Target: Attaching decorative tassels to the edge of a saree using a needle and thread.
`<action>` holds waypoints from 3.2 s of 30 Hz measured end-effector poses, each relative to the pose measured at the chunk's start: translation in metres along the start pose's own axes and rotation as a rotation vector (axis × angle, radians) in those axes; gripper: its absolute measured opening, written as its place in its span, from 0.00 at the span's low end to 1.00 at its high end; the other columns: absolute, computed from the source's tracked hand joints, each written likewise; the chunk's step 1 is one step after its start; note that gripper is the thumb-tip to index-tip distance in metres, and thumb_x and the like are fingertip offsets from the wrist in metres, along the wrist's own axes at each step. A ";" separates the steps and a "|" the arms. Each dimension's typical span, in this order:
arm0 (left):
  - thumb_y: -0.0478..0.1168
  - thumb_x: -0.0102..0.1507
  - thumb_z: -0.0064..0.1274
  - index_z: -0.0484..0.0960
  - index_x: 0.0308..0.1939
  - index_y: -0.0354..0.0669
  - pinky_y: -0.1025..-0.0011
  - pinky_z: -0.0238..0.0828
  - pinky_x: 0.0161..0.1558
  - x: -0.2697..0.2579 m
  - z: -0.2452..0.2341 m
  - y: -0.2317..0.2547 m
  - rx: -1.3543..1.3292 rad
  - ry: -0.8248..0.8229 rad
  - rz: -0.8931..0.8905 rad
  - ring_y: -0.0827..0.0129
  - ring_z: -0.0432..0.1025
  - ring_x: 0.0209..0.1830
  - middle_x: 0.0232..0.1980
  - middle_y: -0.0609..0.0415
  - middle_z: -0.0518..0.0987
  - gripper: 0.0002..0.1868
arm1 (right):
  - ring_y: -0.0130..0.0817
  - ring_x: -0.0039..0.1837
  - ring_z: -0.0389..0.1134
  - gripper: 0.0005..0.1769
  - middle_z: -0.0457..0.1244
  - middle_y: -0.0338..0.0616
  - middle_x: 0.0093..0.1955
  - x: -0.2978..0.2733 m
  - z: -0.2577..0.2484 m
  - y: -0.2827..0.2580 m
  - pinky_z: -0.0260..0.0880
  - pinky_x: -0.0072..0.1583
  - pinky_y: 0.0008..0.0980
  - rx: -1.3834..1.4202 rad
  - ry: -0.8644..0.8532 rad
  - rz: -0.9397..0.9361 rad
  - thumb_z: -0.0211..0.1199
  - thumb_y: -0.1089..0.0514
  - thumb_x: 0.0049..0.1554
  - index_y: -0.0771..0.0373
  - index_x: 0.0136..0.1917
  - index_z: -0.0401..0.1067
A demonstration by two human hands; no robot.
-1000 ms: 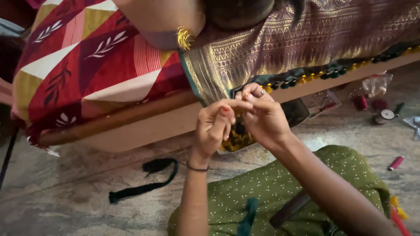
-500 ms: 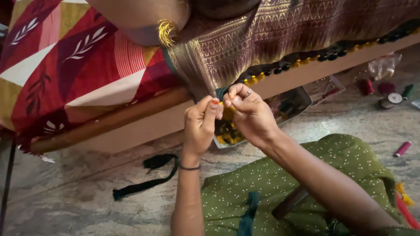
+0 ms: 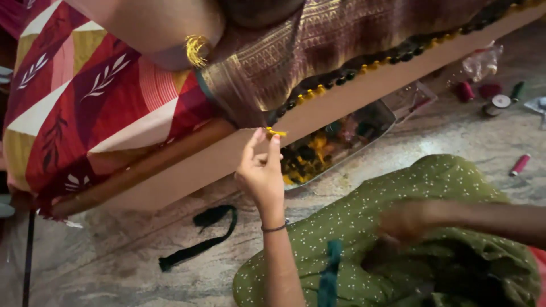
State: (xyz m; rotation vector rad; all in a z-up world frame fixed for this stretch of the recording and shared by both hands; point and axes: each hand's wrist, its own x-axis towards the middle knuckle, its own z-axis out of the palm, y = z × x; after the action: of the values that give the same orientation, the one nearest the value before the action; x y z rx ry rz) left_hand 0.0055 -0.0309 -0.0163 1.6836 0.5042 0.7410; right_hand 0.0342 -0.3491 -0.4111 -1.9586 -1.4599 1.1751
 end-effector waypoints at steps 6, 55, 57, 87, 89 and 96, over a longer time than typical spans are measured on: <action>0.48 0.61 0.65 0.75 0.38 0.34 0.66 0.70 0.34 -0.002 0.011 0.011 0.518 0.108 0.386 0.64 0.73 0.29 0.37 0.46 0.77 0.20 | 0.53 0.46 0.71 0.07 0.69 0.53 0.46 -0.139 0.044 0.009 0.72 0.41 0.50 -0.451 -0.338 0.000 0.61 0.58 0.64 0.62 0.47 0.76; 0.37 0.70 0.52 0.76 0.42 0.36 0.71 0.80 0.47 0.003 -0.005 -0.042 -0.497 -0.140 -0.156 0.67 0.81 0.42 0.42 0.48 0.84 0.06 | 0.24 0.23 0.47 0.22 0.50 0.28 0.22 -0.124 -0.210 -0.247 0.45 0.27 0.31 0.755 0.278 0.291 0.63 0.34 0.53 0.52 0.40 0.66; 0.37 0.70 0.53 0.77 0.42 0.36 0.73 0.79 0.45 0.009 -0.006 -0.056 -0.449 -0.119 -0.129 0.69 0.80 0.42 0.42 0.49 0.84 0.06 | 0.24 0.23 0.47 0.23 0.50 0.28 0.22 -0.129 -0.217 -0.248 0.45 0.27 0.31 0.749 0.292 0.287 0.64 0.34 0.53 0.53 0.40 0.65; 0.35 0.70 0.51 0.76 0.41 0.36 0.66 0.81 0.53 0.008 -0.014 -0.035 -0.664 -0.220 -0.254 0.62 0.81 0.46 0.46 0.42 0.84 0.05 | 0.24 0.21 0.50 0.23 0.53 0.32 0.20 -0.108 -0.216 -0.241 0.49 0.25 0.29 0.807 0.280 0.284 0.67 0.38 0.55 0.57 0.40 0.65; 0.35 0.70 0.51 0.76 0.41 0.36 0.66 0.81 0.53 0.009 -0.012 -0.039 -0.654 -0.215 -0.260 0.63 0.81 0.45 0.45 0.42 0.84 0.05 | 0.24 0.21 0.51 0.23 0.53 0.32 0.21 -0.109 -0.218 -0.242 0.49 0.25 0.29 0.806 0.283 0.290 0.67 0.38 0.55 0.57 0.40 0.65; 0.35 0.70 0.54 0.77 0.46 0.37 0.71 0.73 0.51 0.025 -0.006 -0.097 -0.487 -0.096 -0.188 0.71 0.75 0.45 0.47 0.49 0.81 0.05 | 0.24 0.24 0.53 0.28 0.53 0.30 0.23 -0.125 -0.234 -0.222 0.51 0.27 0.28 0.579 0.305 0.343 0.65 0.28 0.49 0.54 0.40 0.69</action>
State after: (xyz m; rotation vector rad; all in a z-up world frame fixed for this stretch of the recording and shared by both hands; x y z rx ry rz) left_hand 0.0238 0.0133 -0.1047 1.1934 0.3713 0.5848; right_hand 0.0912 -0.3519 -0.0695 -1.8889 -0.5567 1.1966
